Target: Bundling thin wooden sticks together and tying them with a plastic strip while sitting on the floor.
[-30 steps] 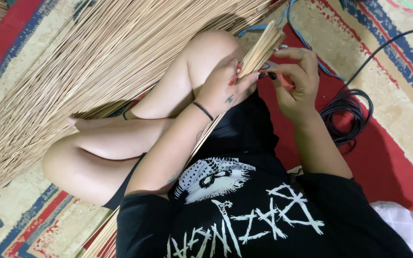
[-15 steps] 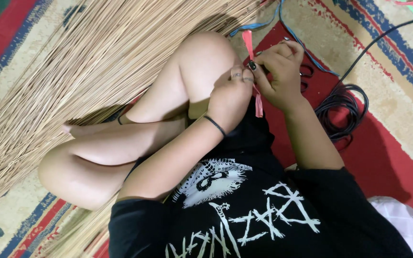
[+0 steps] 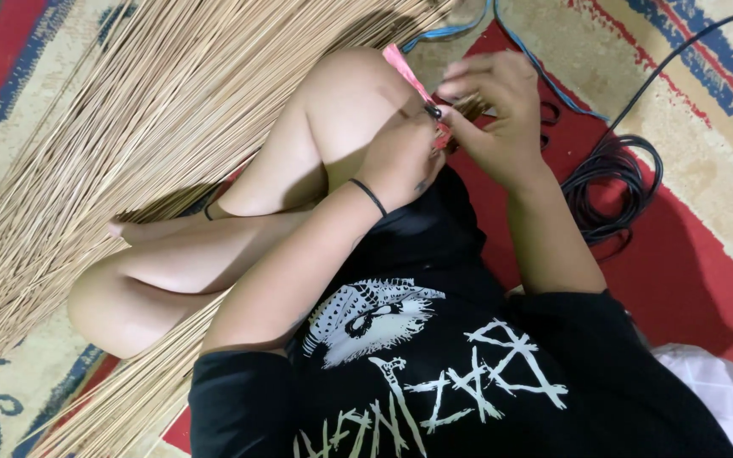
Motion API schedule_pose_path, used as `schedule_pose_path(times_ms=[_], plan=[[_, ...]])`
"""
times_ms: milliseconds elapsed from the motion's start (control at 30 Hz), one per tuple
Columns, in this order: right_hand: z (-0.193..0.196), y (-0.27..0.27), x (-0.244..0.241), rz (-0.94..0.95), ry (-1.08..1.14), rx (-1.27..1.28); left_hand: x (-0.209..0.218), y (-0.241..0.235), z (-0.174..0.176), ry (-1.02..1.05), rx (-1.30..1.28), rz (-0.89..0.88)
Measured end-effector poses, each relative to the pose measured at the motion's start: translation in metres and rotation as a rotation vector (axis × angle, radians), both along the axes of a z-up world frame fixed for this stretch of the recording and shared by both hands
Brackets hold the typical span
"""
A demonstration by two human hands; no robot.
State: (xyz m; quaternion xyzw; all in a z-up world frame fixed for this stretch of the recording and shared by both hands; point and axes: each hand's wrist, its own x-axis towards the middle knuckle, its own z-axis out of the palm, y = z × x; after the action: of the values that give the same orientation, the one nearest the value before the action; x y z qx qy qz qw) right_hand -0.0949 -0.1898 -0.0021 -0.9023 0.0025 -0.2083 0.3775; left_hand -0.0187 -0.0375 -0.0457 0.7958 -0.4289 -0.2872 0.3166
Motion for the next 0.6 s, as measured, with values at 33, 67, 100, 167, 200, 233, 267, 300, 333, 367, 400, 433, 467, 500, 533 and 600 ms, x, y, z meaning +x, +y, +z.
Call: schedule_pose_path(times_ms=[33, 67, 100, 167, 200, 233, 267, 300, 333, 367, 400, 433, 467, 500, 533, 600], plan=[[0.005, 0.001, 0.003, -0.072, 0.002, 0.025, -0.004, -0.003, -0.003, -0.091, -0.026, 0.059], [0.009, 0.001, 0.006, -0.144, 0.004, 0.050, -0.007, -0.005, -0.007, -0.181, -0.053, 0.118], [0.009, -0.007, 0.008, -0.147, 0.006, 0.050, -0.010, -0.006, -0.005, -0.180, -0.052, 0.115], [0.010, -0.023, 0.015, -0.110, 0.169, 0.157, -0.012, -0.008, -0.002, -0.196, -0.027, 0.111], [0.000, -0.036, 0.016, -0.111, 0.167, 0.156, -0.012, -0.007, -0.003, -0.198, -0.029, 0.110], [-0.010, -0.049, 0.017, -0.094, 0.197, 0.444, -0.011, -0.007, -0.004, -0.199, 0.002, 0.107], [-0.020, -0.062, 0.019, -0.072, 0.227, 0.730, -0.011, -0.006, -0.005, -0.201, 0.033, 0.104], [-0.011, -0.059, 0.019, -0.071, 0.225, 0.728, -0.010, -0.007, -0.002, -0.202, 0.030, 0.105], [-0.002, -0.055, 0.019, 0.039, 0.337, 0.730, -0.010, -0.007, 0.002, -0.192, 0.053, 0.115], [0.006, -0.052, 0.020, 0.151, 0.449, 0.732, -0.010, -0.007, 0.005, -0.182, 0.079, 0.125], [-0.005, -0.051, 0.019, 0.153, 0.448, 0.731, -0.010, -0.008, 0.003, -0.183, 0.079, 0.126], [-0.017, -0.050, 0.017, 0.033, 0.472, 0.722, -0.012, -0.010, 0.000, -0.172, 0.096, 0.131], [-0.028, -0.048, 0.015, -0.088, 0.494, 0.711, -0.013, -0.011, -0.002, -0.160, 0.114, 0.136], [-0.039, -0.048, 0.011, -0.090, 0.495, 0.709, -0.010, -0.011, -0.007, -0.158, 0.113, 0.135], [-0.050, -0.048, 0.008, -0.097, 0.367, 0.787, -0.007, -0.011, -0.012, -0.107, 0.059, 0.114], [-0.061, -0.044, 0.004, -0.102, 0.236, 0.860, 0.001, -0.009, -0.005, -0.057, 0.004, 0.093]])
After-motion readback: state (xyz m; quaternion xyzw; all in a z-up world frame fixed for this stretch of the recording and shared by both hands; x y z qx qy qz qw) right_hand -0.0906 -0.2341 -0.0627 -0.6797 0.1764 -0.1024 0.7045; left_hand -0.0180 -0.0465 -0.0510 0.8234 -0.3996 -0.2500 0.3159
